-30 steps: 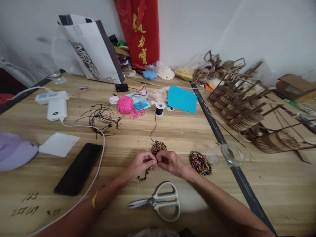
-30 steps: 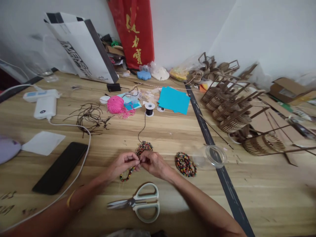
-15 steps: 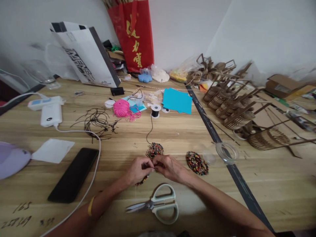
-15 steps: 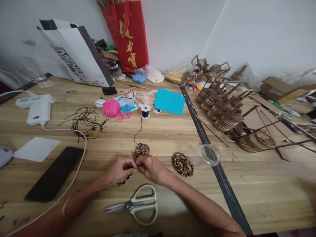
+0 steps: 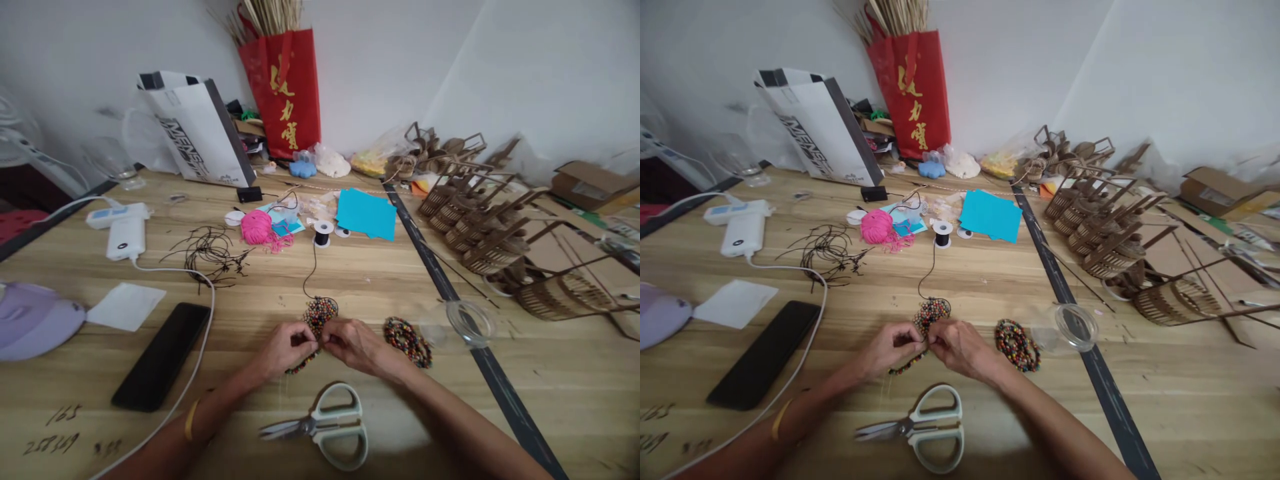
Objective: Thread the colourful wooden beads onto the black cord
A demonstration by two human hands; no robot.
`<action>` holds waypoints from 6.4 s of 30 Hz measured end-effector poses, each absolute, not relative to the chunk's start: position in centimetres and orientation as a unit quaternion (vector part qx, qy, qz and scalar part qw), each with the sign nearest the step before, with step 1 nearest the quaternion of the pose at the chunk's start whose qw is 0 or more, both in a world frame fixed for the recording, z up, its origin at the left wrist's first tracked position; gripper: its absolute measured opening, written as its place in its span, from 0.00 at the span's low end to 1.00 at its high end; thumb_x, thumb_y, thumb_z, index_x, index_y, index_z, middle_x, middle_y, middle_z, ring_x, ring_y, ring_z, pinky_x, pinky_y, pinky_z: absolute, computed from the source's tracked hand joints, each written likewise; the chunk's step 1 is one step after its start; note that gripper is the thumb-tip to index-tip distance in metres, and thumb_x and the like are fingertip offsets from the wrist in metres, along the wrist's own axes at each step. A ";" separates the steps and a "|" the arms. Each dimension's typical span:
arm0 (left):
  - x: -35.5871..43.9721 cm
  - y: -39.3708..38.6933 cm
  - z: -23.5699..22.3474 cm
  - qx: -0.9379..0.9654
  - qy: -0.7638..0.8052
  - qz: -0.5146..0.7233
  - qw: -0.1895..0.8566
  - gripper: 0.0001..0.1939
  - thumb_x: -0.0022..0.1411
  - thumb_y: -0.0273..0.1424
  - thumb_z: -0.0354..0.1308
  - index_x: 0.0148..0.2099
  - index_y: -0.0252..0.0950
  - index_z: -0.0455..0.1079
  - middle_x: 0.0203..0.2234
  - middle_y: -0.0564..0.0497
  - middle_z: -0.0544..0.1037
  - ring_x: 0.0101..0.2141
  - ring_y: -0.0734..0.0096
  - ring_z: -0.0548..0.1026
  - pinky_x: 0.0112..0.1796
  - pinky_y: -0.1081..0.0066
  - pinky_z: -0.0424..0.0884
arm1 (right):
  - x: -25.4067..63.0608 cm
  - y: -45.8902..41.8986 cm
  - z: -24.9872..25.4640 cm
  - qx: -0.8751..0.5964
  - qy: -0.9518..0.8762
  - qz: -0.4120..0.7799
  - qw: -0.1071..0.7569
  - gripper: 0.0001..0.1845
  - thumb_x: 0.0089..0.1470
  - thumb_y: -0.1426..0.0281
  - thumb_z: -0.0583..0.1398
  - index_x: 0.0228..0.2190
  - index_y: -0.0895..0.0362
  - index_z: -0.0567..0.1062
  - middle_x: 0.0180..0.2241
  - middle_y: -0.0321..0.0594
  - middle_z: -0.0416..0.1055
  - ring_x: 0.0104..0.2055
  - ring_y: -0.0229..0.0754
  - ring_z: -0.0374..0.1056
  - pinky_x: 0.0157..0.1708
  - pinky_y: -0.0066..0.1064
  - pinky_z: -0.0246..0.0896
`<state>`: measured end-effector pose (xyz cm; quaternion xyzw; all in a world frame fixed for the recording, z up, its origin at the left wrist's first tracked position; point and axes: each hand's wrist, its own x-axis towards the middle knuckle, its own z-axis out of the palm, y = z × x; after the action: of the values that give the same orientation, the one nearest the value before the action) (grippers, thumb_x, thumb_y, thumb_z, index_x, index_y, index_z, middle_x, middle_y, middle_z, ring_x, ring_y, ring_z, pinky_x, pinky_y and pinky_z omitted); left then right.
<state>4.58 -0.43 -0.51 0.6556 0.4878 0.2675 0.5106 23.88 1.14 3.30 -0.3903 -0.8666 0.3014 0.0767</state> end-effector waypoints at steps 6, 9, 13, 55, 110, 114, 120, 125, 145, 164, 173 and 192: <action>4.0 0.1 -0.2 0.701 0.508 0.244 0.437 0.06 0.52 0.27 0.56 0.27 0.31 0.73 0.21 0.52 0.75 0.24 0.75 0.67 0.25 0.78 0.61 | 24.4 1.6 2.9 -0.367 -0.880 0.290 0.084 0.05 0.56 0.76 0.56 0.31 0.57 0.72 0.32 0.38 0.70 0.33 0.37 0.66 0.32 0.24 0.54; 3.7 0.5 -0.6 0.700 0.515 0.234 0.437 0.06 0.51 0.26 0.56 0.28 0.31 0.74 0.21 0.52 0.75 0.23 0.75 0.67 0.25 0.77 0.61 | 24.5 1.7 2.5 -0.360 -0.887 0.279 0.078 0.05 0.57 0.76 0.56 0.31 0.57 0.72 0.33 0.39 0.70 0.34 0.37 0.66 0.33 0.25 0.55; 3.2 0.8 -1.2 0.693 0.509 0.234 0.454 0.06 0.50 0.23 0.55 0.29 0.30 0.74 0.21 0.53 0.74 0.23 0.75 0.67 0.26 0.77 0.61 | 24.3 1.7 2.0 -0.357 -0.883 0.293 0.085 0.05 0.56 0.76 0.56 0.30 0.57 0.72 0.31 0.38 0.70 0.33 0.37 0.66 0.32 0.25 0.55; 3.7 0.2 -0.5 0.738 0.485 0.170 0.438 0.06 0.51 0.25 0.60 0.34 0.32 0.74 0.23 0.52 0.76 0.23 0.76 0.69 0.26 0.78 0.62 | 24.2 1.8 2.2 -0.369 -0.899 0.229 0.056 0.09 0.60 0.75 0.54 0.29 0.59 0.71 0.29 0.39 0.69 0.30 0.36 0.64 0.29 0.25 0.51; 4.3 -0.8 0.7 0.919 0.338 0.119 0.165 0.13 0.67 0.34 0.49 0.35 0.36 0.73 0.31 0.51 0.73 0.35 0.69 0.69 0.39 0.69 0.61 | 26.1 3.2 1.6 -0.266 -0.898 0.345 0.055 0.07 0.53 0.80 0.56 0.28 0.59 0.72 0.24 0.32 0.66 0.26 0.32 0.60 0.28 0.23 0.51; 4.5 -0.7 0.2 0.918 0.338 0.134 0.160 0.12 0.67 0.34 0.49 0.36 0.37 0.73 0.32 0.51 0.73 0.35 0.69 0.70 0.38 0.70 0.61 | 26.1 3.4 1.6 -0.264 -0.896 0.353 0.053 0.07 0.53 0.80 0.56 0.29 0.58 0.72 0.25 0.33 0.68 0.27 0.33 0.62 0.30 0.23 0.53; 4.9 -0.7 -0.2 0.907 0.345 0.170 0.173 0.10 0.66 0.33 0.51 0.39 0.37 0.72 0.33 0.51 0.75 0.36 0.69 0.71 0.39 0.70 0.63 | 26.1 3.5 1.9 -0.280 -0.882 0.377 0.033 0.09 0.49 0.82 0.57 0.32 0.58 0.72 0.27 0.34 0.70 0.28 0.33 0.64 0.29 0.22 0.54; 5.1 -0.7 -0.2 0.899 0.359 0.179 0.178 0.09 0.65 0.32 0.53 0.37 0.37 0.73 0.31 0.52 0.76 0.35 0.69 0.72 0.39 0.70 0.64 | 26.2 3.2 2.4 -0.289 -0.888 0.357 0.014 0.12 0.49 0.82 0.56 0.35 0.58 0.72 0.28 0.35 0.72 0.29 0.34 0.66 0.29 0.23 0.54; 5.5 -0.7 -0.4 0.898 0.364 0.152 0.194 0.09 0.65 0.31 0.52 0.37 0.36 0.72 0.33 0.50 0.74 0.36 0.68 0.71 0.38 0.70 0.64 | 24.9 1.6 4.1 -0.324 -0.921 0.208 -0.059 0.07 0.57 0.78 0.55 0.33 0.59 0.73 0.33 0.44 0.74 0.35 0.41 0.70 0.32 0.27 0.55; 4.6 -0.1 -0.2 0.791 0.430 0.210 0.382 0.05 0.58 0.26 0.57 0.35 0.34 0.74 0.30 0.51 0.78 0.32 0.72 0.74 0.35 0.75 0.67 | 25.2 2.1 1.3 -0.275 -0.904 0.317 0.084 0.07 0.54 0.80 0.57 0.30 0.59 0.73 0.31 0.39 0.71 0.33 0.37 0.67 0.32 0.24 0.58; 3.0 0.7 0.0 0.778 0.447 0.194 0.395 0.05 0.57 0.26 0.57 0.33 0.33 0.75 0.27 0.51 0.78 0.28 0.73 0.73 0.30 0.76 0.65 | 25.4 1.2 1.0 -0.331 -0.870 0.336 0.145 0.07 0.54 0.80 0.57 0.30 0.59 0.74 0.30 0.37 0.69 0.29 0.35 0.65 0.29 0.23 0.55; 2.5 1.1 -0.4 0.851 0.359 0.162 0.347 0.06 0.57 0.26 0.59 0.36 0.37 0.77 0.31 0.50 0.77 0.34 0.68 0.73 0.37 0.70 0.65 | 25.3 1.0 0.3 -0.334 -0.864 0.327 0.188 0.05 0.55 0.77 0.57 0.30 0.58 0.74 0.29 0.37 0.70 0.29 0.36 0.64 0.29 0.24 0.55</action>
<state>2.51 1.14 -0.37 0.8511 0.3594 0.1621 0.3465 25.31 1.02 0.32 -0.3339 -0.8639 0.3268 0.1881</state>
